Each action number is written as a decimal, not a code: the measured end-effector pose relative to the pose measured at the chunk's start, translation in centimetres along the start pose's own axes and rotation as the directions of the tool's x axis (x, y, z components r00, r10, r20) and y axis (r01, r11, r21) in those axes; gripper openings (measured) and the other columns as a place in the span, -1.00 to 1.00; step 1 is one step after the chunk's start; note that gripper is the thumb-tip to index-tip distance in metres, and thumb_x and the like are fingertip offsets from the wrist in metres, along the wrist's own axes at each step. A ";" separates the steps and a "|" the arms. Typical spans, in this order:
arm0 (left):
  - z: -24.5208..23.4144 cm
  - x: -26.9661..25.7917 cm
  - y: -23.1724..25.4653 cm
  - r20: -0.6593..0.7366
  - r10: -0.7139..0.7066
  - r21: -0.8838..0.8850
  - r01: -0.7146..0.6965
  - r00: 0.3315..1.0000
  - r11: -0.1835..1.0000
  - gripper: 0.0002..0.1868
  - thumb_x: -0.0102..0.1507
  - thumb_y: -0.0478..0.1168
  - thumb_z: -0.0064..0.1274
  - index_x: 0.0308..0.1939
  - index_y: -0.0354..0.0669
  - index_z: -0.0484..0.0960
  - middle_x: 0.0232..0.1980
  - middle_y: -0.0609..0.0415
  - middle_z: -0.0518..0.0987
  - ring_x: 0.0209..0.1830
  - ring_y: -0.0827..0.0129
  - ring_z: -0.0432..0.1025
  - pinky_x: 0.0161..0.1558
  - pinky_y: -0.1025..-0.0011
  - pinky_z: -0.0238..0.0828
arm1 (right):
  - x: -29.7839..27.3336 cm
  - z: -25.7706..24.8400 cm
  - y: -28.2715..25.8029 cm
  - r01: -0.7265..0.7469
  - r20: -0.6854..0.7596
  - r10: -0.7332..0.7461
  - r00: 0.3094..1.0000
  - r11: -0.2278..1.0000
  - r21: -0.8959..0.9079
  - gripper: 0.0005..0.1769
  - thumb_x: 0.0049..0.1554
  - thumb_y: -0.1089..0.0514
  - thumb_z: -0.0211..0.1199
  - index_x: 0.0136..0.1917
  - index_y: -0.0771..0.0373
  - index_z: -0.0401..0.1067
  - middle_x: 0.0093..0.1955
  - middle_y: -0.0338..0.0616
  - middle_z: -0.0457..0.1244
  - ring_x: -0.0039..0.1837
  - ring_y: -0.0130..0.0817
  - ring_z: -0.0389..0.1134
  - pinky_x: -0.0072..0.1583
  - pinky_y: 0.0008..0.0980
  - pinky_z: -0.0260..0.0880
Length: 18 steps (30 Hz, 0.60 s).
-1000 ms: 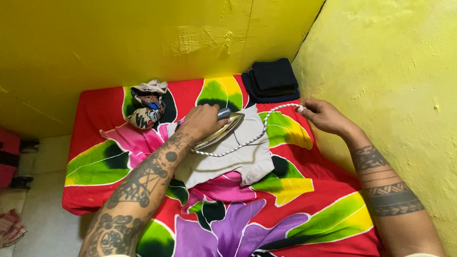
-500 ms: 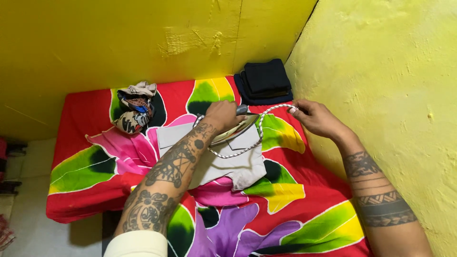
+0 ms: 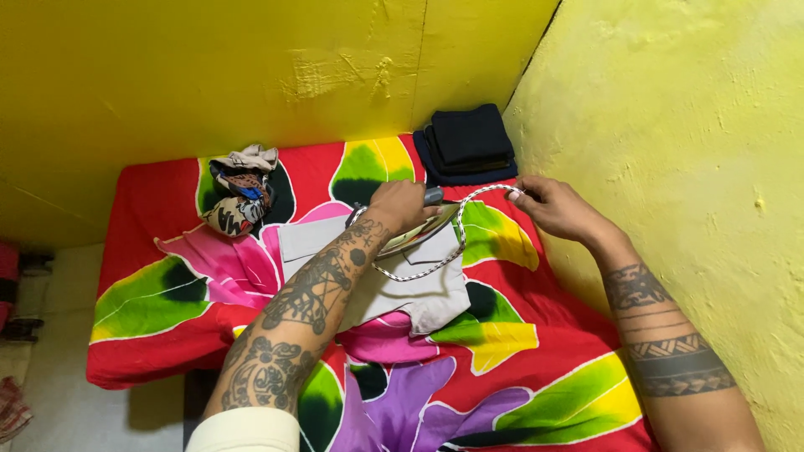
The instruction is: The person unfolds a white garment on a bed and smooths it with their hands. They then use an electric iron to press the garment, moving the iron back and forth across the fabric while holding the cord with the other hand.
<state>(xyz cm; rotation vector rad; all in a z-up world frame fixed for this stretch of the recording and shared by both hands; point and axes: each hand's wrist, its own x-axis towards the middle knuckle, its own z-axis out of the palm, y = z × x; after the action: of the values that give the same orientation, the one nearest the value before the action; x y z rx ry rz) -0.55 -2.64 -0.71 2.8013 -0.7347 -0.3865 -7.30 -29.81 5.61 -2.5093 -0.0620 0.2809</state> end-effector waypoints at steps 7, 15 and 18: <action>-2.1 -3.2 -1.3 0.051 -0.032 0.021 0.031 0.998 0.999 -0.34 0.29 0.30 -0.04 0.05 -0.24 0.63 0.03 -0.24 0.68 0.15 -0.12 0.55 0.13 -0.03 0.48 | -0.3 -0.2 0.3 0.019 0.009 -0.019 1.000 1.000 0.008 -0.74 0.25 0.01 0.14 0.06 0.20 0.52 -0.11 0.17 0.37 0.04 0.08 0.39 0.12 0.03 0.31; -4.8 -7.5 -6.4 0.045 -0.233 0.015 0.232 0.972 0.973 -0.33 0.30 0.29 -0.05 0.11 -0.24 0.64 0.07 -0.29 0.67 0.19 -0.15 0.53 0.18 -0.03 0.45 | -0.3 0.1 0.4 0.028 0.040 -0.029 0.999 0.999 0.017 -0.73 0.25 0.03 0.15 0.10 0.18 0.52 -0.02 0.17 0.39 0.13 0.11 0.41 0.17 0.03 0.32; -4.3 -8.3 -9.4 0.035 -0.277 0.017 0.277 0.960 0.961 -0.33 0.29 0.32 -0.05 0.09 -0.20 0.66 0.06 -0.29 0.67 0.19 -0.16 0.53 0.16 -0.03 0.45 | 0.4 0.6 1.3 0.023 0.055 -0.026 0.998 0.998 0.050 -0.74 0.26 0.09 0.14 0.11 0.26 0.51 -0.03 0.20 0.39 0.09 0.06 0.40 0.18 0.02 0.32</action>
<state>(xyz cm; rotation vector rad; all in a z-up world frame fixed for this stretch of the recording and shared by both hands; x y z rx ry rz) -2.02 10.18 2.37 2.9214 -0.3493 -0.4830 -7.03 -30.54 4.29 -2.4501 -0.1070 0.3380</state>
